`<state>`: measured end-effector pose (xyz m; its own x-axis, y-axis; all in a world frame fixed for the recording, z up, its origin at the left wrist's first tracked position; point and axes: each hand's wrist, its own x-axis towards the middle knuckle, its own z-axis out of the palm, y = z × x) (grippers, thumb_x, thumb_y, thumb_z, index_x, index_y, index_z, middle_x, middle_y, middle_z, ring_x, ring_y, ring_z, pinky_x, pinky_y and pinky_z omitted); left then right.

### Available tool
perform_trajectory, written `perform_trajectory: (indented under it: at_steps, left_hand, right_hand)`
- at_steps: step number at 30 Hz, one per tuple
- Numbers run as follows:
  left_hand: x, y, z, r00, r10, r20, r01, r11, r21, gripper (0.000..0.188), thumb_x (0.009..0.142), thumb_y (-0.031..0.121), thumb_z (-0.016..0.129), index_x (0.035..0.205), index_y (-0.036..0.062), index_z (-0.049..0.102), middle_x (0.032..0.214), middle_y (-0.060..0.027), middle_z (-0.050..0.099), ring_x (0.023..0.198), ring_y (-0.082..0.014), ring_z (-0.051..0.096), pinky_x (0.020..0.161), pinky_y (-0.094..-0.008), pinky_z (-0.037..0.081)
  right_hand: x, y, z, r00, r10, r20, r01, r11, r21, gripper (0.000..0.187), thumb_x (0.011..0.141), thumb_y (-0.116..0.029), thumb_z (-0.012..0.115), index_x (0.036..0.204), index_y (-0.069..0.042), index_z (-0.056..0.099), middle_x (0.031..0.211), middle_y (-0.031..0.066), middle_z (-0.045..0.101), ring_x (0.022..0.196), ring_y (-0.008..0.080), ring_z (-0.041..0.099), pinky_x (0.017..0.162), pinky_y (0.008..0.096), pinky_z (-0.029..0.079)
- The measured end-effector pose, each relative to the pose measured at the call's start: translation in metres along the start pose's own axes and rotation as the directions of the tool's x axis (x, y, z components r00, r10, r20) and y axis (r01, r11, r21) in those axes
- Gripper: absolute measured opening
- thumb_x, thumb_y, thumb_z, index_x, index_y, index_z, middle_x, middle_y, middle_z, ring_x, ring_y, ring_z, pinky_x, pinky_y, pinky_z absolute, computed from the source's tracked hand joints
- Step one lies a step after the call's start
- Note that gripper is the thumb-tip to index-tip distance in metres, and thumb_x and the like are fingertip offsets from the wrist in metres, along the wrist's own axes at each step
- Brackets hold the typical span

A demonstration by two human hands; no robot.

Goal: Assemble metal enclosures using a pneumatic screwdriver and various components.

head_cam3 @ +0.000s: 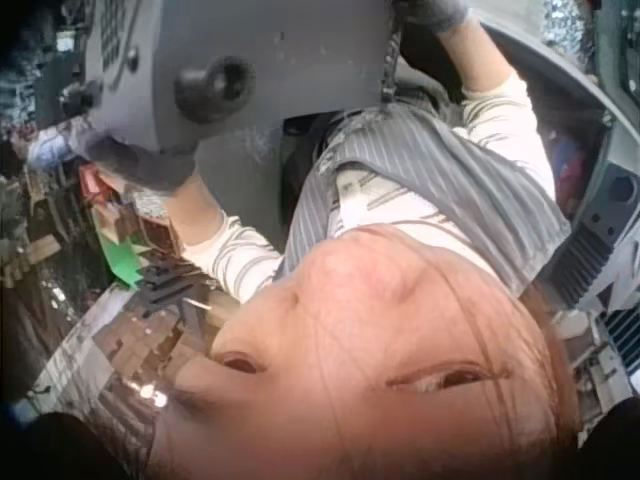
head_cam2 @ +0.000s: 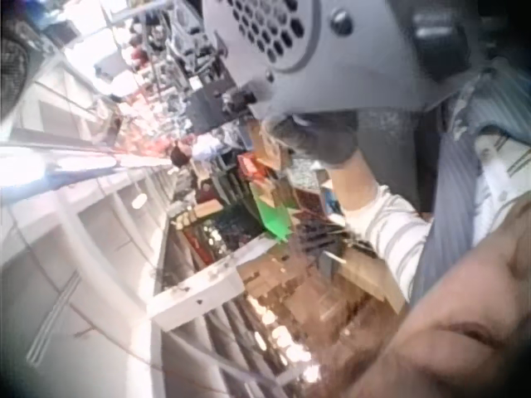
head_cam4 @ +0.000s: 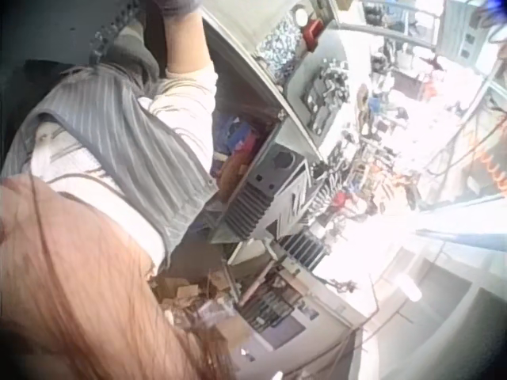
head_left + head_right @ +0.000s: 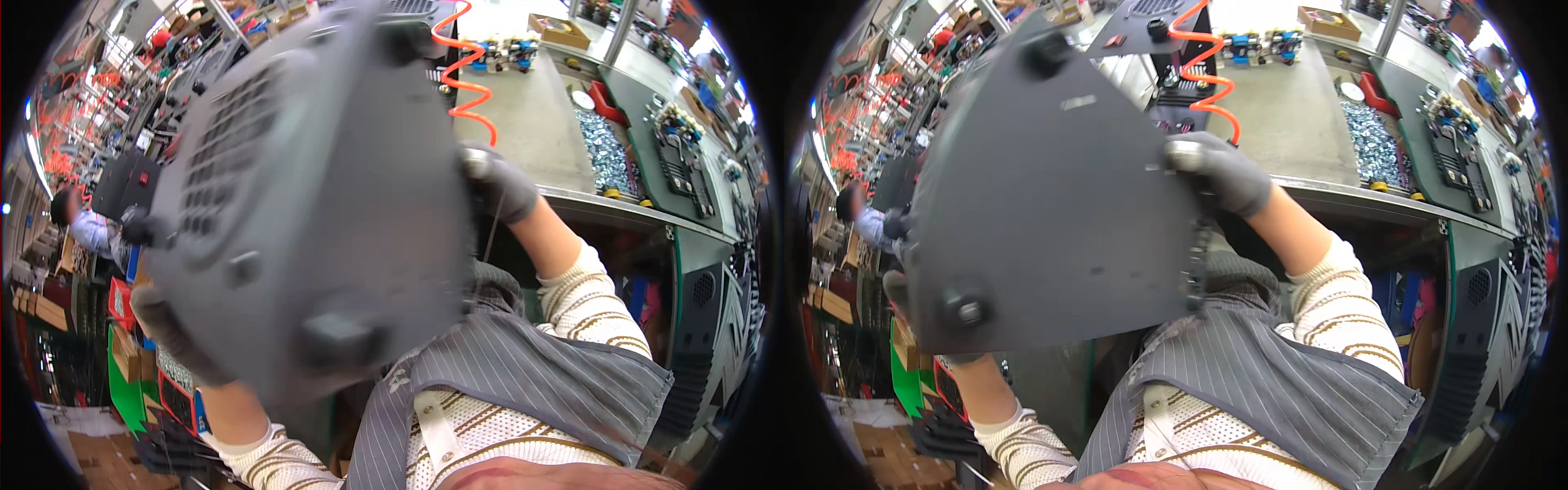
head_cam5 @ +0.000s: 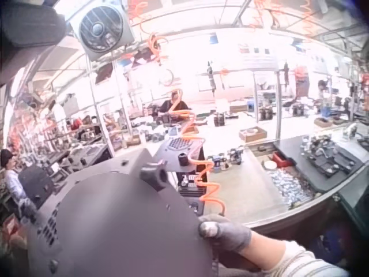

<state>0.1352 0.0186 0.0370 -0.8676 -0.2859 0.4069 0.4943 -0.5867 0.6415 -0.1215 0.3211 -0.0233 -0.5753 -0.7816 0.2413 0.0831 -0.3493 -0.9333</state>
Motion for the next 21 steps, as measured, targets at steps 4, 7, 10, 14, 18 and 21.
perform_trajectory:
  at_steps: [4, 7, 10, 14, 18, 21]
  left_hand:
    - [0.053, -0.089, 0.060, 0.904, -0.121, 0.410, 0.239, 0.938, -0.249, 0.099, 0.079, 0.083, 0.036, 0.149, 0.0125, 0.027, 0.146, -0.0086, 0.038, 0.131, -0.0243, 0.039, 0.111, -0.0418, 0.028]
    - [0.102, -0.120, 0.084, 0.706, -0.107, 0.700, 0.499, 0.777, -0.384, 0.110, 0.079, 0.086, 0.025, 0.148, 0.0007, 0.023, 0.146, -0.0164, 0.036, 0.134, -0.0266, 0.036, 0.114, -0.0412, 0.023]
    - [0.127, -0.151, 0.100, 0.694, -0.255, 0.674, 0.570, 0.767, -0.297, 0.101, 0.087, 0.076, 0.025, 0.139, -0.0106, 0.031, 0.130, -0.0221, 0.050, 0.120, -0.0251, 0.050, 0.104, -0.0407, 0.037]
    - [0.151, -0.194, 0.123, 0.612, -0.385, 0.691, 0.670, 0.717, -0.194, 0.061, 0.094, 0.046, 0.041, 0.130, -0.0040, 0.044, 0.112, -0.0178, 0.062, 0.090, -0.0189, 0.065, 0.071, -0.0298, 0.054]
    - [0.143, -0.241, 0.156, 0.679, -0.640, 0.358, 0.712, 0.693, -0.111, 0.037, 0.092, 0.031, 0.054, 0.119, 0.0049, 0.051, 0.096, -0.0062, 0.064, 0.070, -0.0154, 0.069, 0.042, -0.0261, 0.055]
    - [0.147, -0.264, 0.154, 0.550, -0.713, 0.435, 0.820, 0.560, -0.119, 0.036, 0.093, 0.028, 0.053, 0.119, 0.0036, 0.051, 0.096, -0.0084, 0.065, 0.071, -0.0158, 0.068, 0.042, -0.0261, 0.055]
  right_hand:
    - [-0.069, -0.003, -0.052, 0.971, -0.106, -0.214, 0.147, 0.971, 0.188, 0.054, 0.085, -0.043, 0.057, 0.115, 0.001, 0.061, 0.103, 0.0076, 0.064, 0.087, 0.0159, 0.061, 0.077, 0.0266, 0.048]
    - [-0.112, 0.002, -0.086, 0.906, -0.131, -0.403, 0.221, 0.957, 0.186, 0.053, 0.085, -0.044, 0.057, 0.114, 0.001, 0.061, 0.103, 0.0077, 0.064, 0.087, 0.0158, 0.061, 0.077, 0.0266, 0.048]
    - [-0.148, 0.006, -0.118, 0.785, -0.119, -0.608, 0.238, 0.964, 0.119, 0.053, 0.085, -0.044, 0.057, 0.114, 0.001, 0.061, 0.103, 0.0079, 0.064, 0.087, 0.0156, 0.061, 0.076, 0.0266, 0.048]
    - [-0.172, 0.006, -0.173, 0.602, -0.127, -0.789, 0.198, 0.980, -0.007, 0.053, 0.085, -0.044, 0.056, 0.113, 0.001, 0.061, 0.103, 0.0081, 0.064, 0.086, 0.0154, 0.061, 0.076, 0.0265, 0.048]
    - [-0.161, -0.004, -0.244, 0.467, -0.181, -0.866, 0.121, 0.983, -0.141, 0.053, 0.086, -0.044, 0.056, 0.113, 0.001, 0.061, 0.103, 0.0083, 0.063, 0.086, 0.0151, 0.061, 0.075, 0.0265, 0.048]
    - [-0.133, -0.015, -0.292, 0.406, -0.234, -0.883, 0.072, 0.972, -0.224, 0.053, 0.086, -0.044, 0.056, 0.112, 0.001, 0.061, 0.103, 0.0085, 0.063, 0.085, 0.0150, 0.061, 0.074, 0.0264, 0.048]
